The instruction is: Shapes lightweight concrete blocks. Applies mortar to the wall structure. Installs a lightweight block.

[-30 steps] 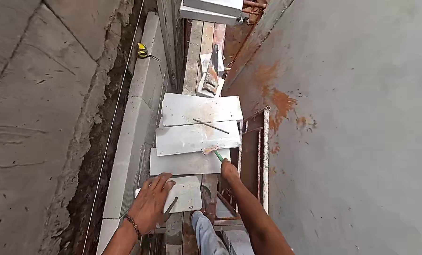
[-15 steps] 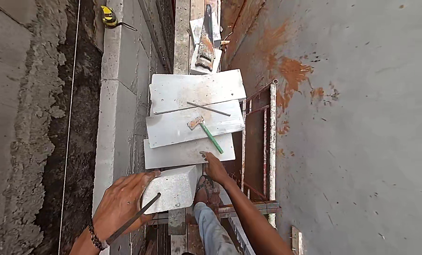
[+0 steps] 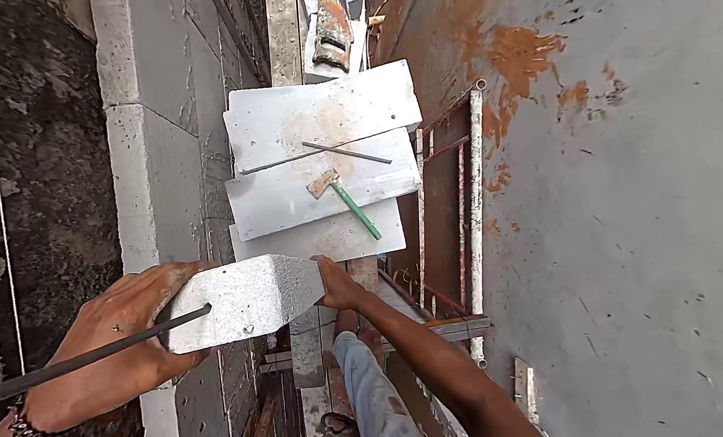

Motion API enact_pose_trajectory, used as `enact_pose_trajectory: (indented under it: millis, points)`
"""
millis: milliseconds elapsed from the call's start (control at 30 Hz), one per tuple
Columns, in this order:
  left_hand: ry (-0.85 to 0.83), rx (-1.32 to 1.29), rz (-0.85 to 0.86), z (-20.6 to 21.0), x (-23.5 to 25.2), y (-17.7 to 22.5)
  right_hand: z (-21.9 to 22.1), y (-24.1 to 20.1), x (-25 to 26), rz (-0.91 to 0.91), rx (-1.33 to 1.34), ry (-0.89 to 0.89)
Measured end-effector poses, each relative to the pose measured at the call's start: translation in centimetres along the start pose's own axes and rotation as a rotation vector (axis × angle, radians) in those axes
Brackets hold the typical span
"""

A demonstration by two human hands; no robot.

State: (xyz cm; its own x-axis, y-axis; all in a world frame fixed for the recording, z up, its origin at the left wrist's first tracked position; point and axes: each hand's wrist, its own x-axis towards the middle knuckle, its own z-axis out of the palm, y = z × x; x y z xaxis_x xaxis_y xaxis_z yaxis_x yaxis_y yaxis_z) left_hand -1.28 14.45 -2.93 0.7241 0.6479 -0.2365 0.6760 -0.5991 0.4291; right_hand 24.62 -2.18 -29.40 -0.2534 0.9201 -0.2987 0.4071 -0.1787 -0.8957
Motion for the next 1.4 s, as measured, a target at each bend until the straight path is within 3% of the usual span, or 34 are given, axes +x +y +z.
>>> enact_pose_trajectory:
  millis: [167, 267, 433, 667, 767, 867, 1100, 1233, 1400]
  points:
    - [-0.195, -0.275, -0.017, -3.4, -3.1, -2.3, -1.8, -4.2, -4.5, -0.08, -0.164, 0.177]
    - [-0.037, -0.493, 0.01, -1.6, -5.8, -4.1, -4.6, -6.5, -7.5, -0.027, -0.239, 0.194]
    - [0.318, -0.89, -0.237, 8.4, -6.5, -2.5, -8.5, -7.7, -11.4, 0.123, -0.487, 0.177]
    - [0.303, -1.217, -0.436, 26.0, -4.5, -4.5, -9.2, -3.3, -11.3, 0.099, -0.858, 0.233]
    - [0.391, -1.484, -0.669, 31.0, -3.6, -4.0, -8.3, -0.5, -9.7, 0.084, -0.91, 0.234]
    - [0.484, -1.673, -0.7, 34.3, -1.3, -5.1, -7.3, 1.9, -7.9, 0.135, -0.958, 0.219]
    - [0.494, -1.595, -0.854, 36.3, 3.1, -8.4, -6.3, 3.1, -3.8, 0.26, -0.993, 0.166]
    - [0.538, -1.607, -0.863, 36.1, 3.5, -9.0, -7.1, 2.9, -2.3, 0.202, -1.024, 0.159]
    - [0.48, -1.518, -0.836, 36.2, 3.0, -9.6, -7.7, 2.3, 0.4, 0.321, -0.986, 0.081]
